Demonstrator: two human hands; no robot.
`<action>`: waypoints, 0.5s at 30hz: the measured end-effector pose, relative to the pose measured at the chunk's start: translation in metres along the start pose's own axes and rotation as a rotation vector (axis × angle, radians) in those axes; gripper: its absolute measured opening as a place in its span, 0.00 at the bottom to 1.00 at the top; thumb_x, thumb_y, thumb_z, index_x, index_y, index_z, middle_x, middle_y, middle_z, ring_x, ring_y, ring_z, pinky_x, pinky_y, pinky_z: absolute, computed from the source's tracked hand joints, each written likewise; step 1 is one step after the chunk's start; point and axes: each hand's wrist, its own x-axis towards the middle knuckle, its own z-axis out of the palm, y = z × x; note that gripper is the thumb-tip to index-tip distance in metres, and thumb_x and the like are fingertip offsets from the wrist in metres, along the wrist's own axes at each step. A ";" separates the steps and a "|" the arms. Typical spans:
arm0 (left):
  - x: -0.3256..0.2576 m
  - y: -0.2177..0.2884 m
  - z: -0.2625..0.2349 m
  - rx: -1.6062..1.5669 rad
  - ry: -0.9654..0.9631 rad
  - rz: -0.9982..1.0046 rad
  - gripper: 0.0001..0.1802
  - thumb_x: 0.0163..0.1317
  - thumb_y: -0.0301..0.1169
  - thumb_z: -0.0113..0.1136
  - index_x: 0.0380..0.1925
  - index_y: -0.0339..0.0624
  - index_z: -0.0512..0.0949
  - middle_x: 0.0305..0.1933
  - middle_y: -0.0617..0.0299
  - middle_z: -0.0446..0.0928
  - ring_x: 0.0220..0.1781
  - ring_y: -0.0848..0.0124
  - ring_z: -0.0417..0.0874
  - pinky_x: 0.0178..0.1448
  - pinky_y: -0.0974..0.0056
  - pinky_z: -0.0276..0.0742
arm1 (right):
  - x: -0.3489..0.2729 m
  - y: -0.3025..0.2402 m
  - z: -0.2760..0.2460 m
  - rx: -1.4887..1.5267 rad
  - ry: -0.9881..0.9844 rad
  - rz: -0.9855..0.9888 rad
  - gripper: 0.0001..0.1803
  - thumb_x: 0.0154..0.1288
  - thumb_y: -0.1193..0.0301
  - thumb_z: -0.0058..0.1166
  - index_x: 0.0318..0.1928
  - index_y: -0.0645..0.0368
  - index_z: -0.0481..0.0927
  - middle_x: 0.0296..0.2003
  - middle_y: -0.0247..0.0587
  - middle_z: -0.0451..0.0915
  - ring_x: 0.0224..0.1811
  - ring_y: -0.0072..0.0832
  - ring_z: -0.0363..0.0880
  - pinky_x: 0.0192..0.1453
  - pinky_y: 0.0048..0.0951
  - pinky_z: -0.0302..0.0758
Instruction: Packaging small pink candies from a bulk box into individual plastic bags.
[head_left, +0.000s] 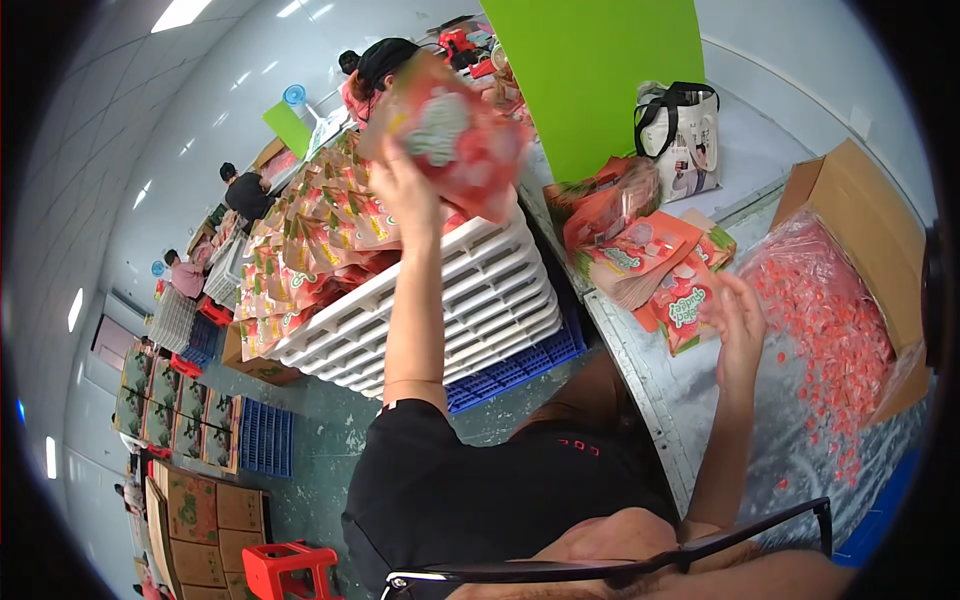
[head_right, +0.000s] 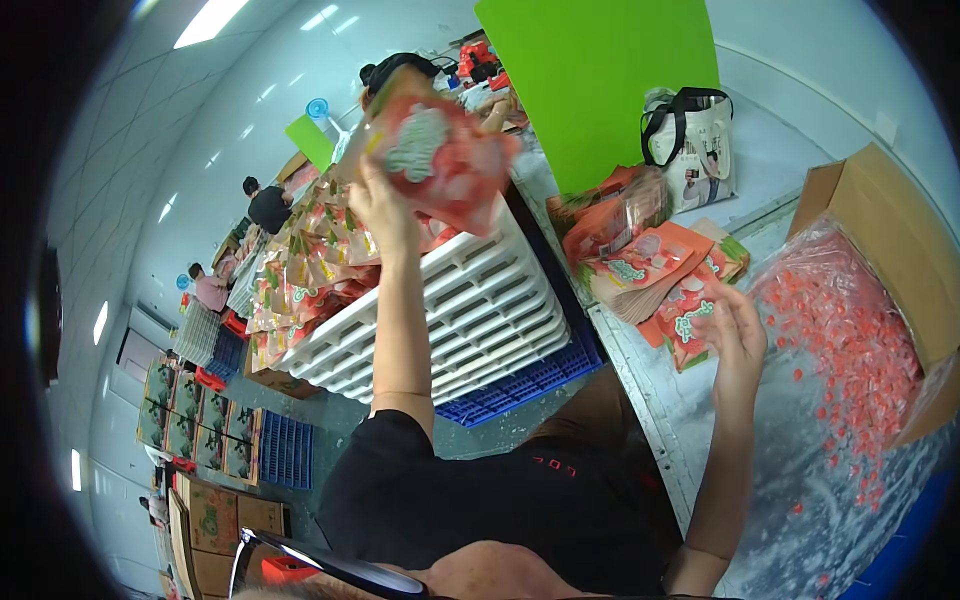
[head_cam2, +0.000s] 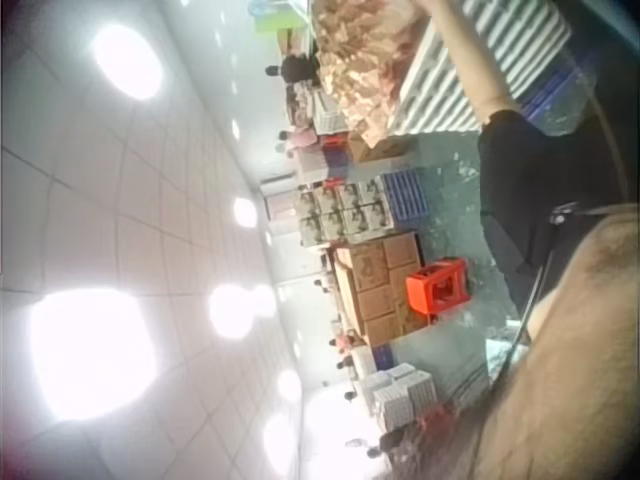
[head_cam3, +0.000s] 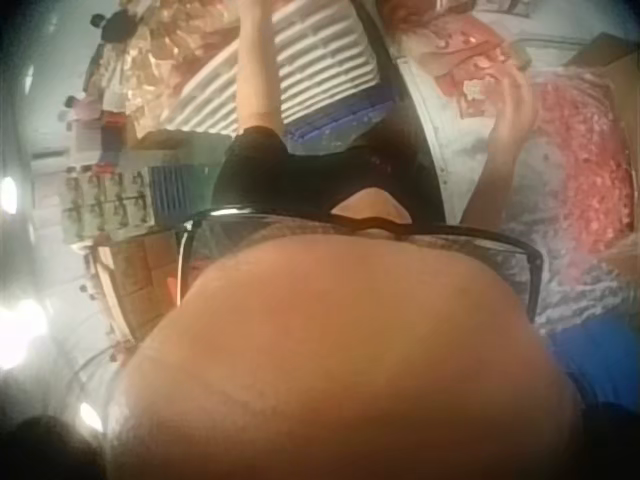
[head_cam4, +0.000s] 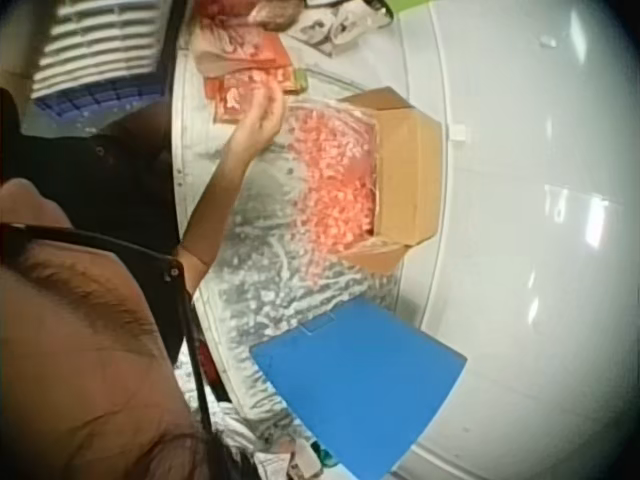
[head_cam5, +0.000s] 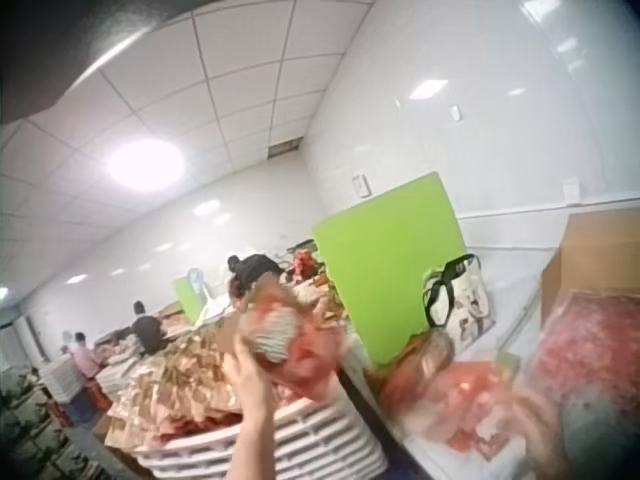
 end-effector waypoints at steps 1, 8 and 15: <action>0.012 -0.005 -0.006 0.122 0.062 0.157 0.21 0.79 0.39 0.53 0.48 0.28 0.81 0.40 0.56 0.84 0.38 0.68 0.82 0.44 0.62 0.78 | -0.003 0.011 -0.010 -0.008 0.013 0.044 0.19 0.81 0.65 0.49 0.61 0.64 0.77 0.48 0.43 0.84 0.42 0.21 0.83 0.47 0.26 0.82; -0.009 -0.022 -0.029 1.265 -0.021 0.479 0.42 0.63 0.23 0.57 0.79 0.48 0.58 0.76 0.36 0.61 0.79 0.39 0.59 0.76 0.36 0.58 | -0.039 0.050 -0.052 0.058 0.033 0.247 0.13 0.78 0.69 0.52 0.53 0.64 0.81 0.42 0.38 0.84 0.37 0.19 0.81 0.44 0.23 0.81; -0.009 -0.049 0.016 1.662 -0.517 0.734 0.29 0.65 0.43 0.56 0.67 0.51 0.76 0.80 0.53 0.61 0.83 0.40 0.50 0.77 0.19 0.34 | -0.053 0.057 -0.074 0.089 0.094 0.281 0.12 0.78 0.69 0.53 0.52 0.64 0.82 0.40 0.38 0.84 0.36 0.19 0.82 0.44 0.24 0.81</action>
